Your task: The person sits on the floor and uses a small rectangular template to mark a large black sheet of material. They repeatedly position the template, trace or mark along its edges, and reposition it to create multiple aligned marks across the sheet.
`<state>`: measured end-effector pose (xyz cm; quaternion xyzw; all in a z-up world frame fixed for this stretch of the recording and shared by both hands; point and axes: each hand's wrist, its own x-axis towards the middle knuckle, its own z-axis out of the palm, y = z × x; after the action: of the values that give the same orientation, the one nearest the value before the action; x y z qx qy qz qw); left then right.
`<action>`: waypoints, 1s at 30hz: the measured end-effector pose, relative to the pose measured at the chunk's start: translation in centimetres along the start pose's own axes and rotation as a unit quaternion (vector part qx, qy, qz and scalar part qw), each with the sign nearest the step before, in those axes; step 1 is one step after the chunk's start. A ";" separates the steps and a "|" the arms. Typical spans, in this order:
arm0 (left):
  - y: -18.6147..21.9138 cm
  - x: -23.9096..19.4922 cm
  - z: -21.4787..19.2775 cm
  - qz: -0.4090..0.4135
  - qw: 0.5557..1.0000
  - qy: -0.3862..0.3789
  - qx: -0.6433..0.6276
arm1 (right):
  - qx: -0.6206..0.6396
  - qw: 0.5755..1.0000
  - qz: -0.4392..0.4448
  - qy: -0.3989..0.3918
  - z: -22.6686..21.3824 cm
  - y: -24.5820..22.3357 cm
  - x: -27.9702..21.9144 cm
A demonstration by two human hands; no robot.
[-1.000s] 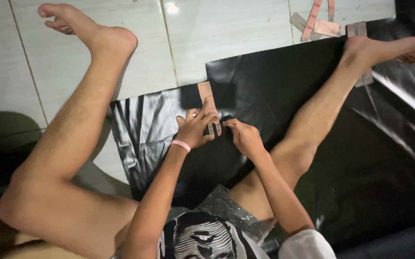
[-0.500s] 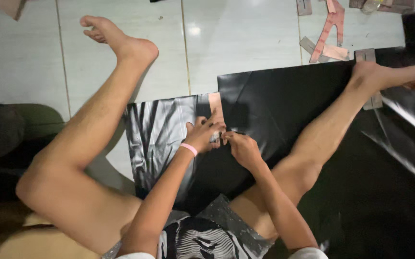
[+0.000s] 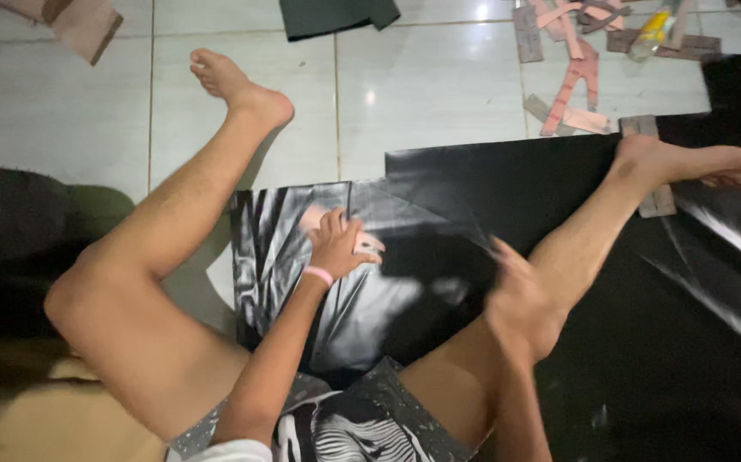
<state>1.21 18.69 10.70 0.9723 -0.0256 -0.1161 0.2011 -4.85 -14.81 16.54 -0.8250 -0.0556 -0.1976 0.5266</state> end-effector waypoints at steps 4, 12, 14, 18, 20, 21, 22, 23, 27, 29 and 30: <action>-1.6 -1.7 2.2 -0.077 0.993 0.092 -0.006 | -0.092 0.936 -0.011 0.340 -8.4 6.9 12.7; 5.0 7.8 5.2 0.023 0.929 0.242 -0.279 | 0.243 0.790 0.043 0.561 -7.3 20.2 28.6; 6.9 7.4 6.4 -0.030 0.953 0.245 -0.174 | 0.272 0.777 0.026 0.567 -7.5 18.2 27.4; 9.5 5.2 8.3 -0.006 0.986 0.159 -0.058 | 0.475 0.687 0.023 0.549 -8.6 17.1 29.4; 10.4 1.8 9.7 0.053 0.971 0.233 -0.003 | 0.380 0.687 -0.024 0.619 -9.2 18.8 29.4; 11.0 1.0 10.2 0.066 0.975 0.210 0.002 | 0.361 0.705 -0.007 0.611 -9.5 19.8 29.7; 11.4 0.3 10.4 0.080 0.979 0.188 0.008 | 0.341 0.721 0.011 0.603 -9.2 20.8 29.7; 11.7 -0.3 10.6 0.088 0.983 0.163 0.013 | 0.320 0.740 0.034 0.591 -8.7 21.7 29.5; 12.6 0.0 10.1 0.076 0.985 0.142 0.067 | 0.201 0.784 0.120 0.575 -8.7 25.8 29.6; 13.3 1.1 8.8 0.098 0.978 0.166 0.087 | 0.000 0.799 0.264 0.540 -10.0 26.6 32.1; 13.6 2.4 7.9 0.099 0.976 0.171 0.091 | 0.045 0.779 0.326 0.534 -11.2 26.8 34.2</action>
<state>1.66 2.96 8.56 0.9847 -0.0972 0.0746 0.1237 31.49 -40.48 11.12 -0.5313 0.4979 -0.4206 0.5412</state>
